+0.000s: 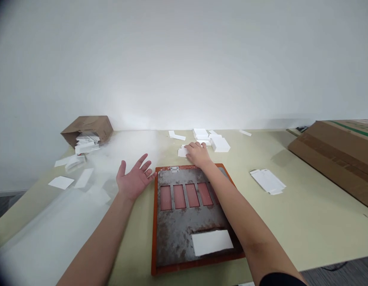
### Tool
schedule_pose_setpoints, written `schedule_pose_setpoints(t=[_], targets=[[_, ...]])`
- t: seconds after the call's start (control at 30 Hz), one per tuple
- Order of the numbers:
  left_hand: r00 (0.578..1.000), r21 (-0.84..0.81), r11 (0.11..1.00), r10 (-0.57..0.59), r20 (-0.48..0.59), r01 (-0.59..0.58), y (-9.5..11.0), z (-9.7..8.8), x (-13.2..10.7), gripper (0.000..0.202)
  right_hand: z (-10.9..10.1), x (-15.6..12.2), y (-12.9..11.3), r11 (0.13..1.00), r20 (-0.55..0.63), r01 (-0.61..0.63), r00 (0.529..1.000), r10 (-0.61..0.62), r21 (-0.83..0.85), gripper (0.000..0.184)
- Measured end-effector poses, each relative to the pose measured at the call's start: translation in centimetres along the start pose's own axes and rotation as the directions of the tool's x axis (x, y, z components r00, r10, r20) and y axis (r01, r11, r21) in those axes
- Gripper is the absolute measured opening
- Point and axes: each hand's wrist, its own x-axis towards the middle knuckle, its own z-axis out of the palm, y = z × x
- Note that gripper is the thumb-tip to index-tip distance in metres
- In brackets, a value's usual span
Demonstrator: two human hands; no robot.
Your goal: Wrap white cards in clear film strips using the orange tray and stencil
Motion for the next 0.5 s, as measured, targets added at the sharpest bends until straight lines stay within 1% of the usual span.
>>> schedule_pose_setpoints(t=[0.2, 0.37, 0.43, 0.5], targets=[[1.0, 0.015, 1.0, -0.003, 0.008, 0.003, -0.1, -0.1, 0.2, 0.068, -0.4, -0.3, -0.3, 0.998, 0.006, -0.015, 1.0, 0.014, 0.069, 0.033], [1.0, 0.024, 1.0, 0.003, 0.0, -0.003, -0.1, 0.0, 0.1, 0.066, -1.4, -0.3, -0.8, 0.978, -0.002, -0.036, 0.999, 0.038, 0.203, 0.023], [0.999, 0.086, 0.995, 0.048, -0.009, -0.047, -0.3, 0.0, 0.2, 0.062, -1.8, -0.3, -1.4, 0.951, -0.018, -0.04, 0.999, 0.048, 0.305, 0.019], [0.983, 0.244, 0.956, 0.178, -0.045, -0.162, -0.7, 0.0, 0.5, 0.054, -2.2, -0.3, -2.6, 0.898, -0.027, -0.026, 0.999, 0.042, 0.439, 0.018]])
